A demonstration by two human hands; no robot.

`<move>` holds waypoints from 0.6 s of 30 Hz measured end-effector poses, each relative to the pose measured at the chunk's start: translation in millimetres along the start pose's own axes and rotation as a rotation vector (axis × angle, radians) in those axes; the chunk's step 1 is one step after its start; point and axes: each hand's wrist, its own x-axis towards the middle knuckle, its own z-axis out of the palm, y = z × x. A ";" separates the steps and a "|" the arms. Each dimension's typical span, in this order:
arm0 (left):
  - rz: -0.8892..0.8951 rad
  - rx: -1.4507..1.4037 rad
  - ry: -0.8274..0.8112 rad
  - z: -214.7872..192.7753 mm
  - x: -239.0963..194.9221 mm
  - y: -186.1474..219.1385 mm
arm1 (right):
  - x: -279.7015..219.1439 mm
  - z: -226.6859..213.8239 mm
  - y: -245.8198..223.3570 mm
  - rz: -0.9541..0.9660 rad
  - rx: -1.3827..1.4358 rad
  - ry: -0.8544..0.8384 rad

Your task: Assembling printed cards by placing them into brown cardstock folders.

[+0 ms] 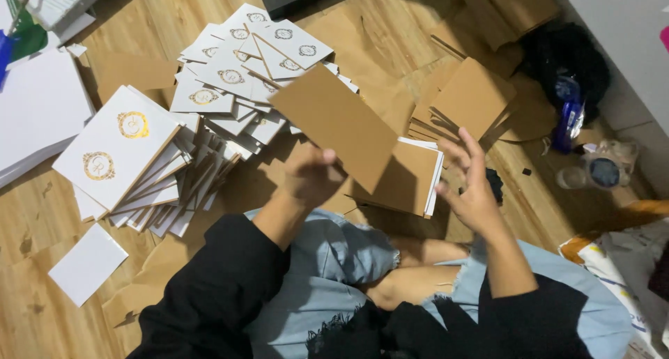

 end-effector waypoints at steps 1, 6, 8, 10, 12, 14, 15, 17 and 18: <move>0.011 -0.023 0.014 -12.8 -4.1 -14.6 | -1.0 5.6 7.5 -0.073 0.287 0.068; -0.274 0.154 -0.068 -74.6 -25.6 -72.2 | -12.1 47.6 -61.9 0.032 0.977 0.148; -0.291 0.295 -0.126 -4.3 -20.0 -42.2 | -11.2 42.5 -50.6 0.061 1.054 0.216; 0.038 0.610 -0.213 42.9 -6.4 -11.5 | -4.2 27.3 -14.2 0.035 0.951 0.419; 0.065 0.491 -0.089 59.5 -5.3 20.9 | 4.7 -1.7 3.7 -0.024 0.875 0.467; 0.082 0.371 0.034 79.2 -14.0 58.3 | 12.8 -20.5 4.6 -0.075 0.803 0.524; 0.183 0.275 0.124 90.9 -20.7 78.6 | 18.6 -28.1 -4.0 -0.030 0.855 0.621; 0.289 0.178 0.214 104.7 -39.2 111.5 | 36.8 -49.6 5.9 0.011 0.906 0.717; 0.349 0.232 0.281 106.7 -50.8 123.7 | 49.5 -63.7 24.6 -0.102 0.829 0.687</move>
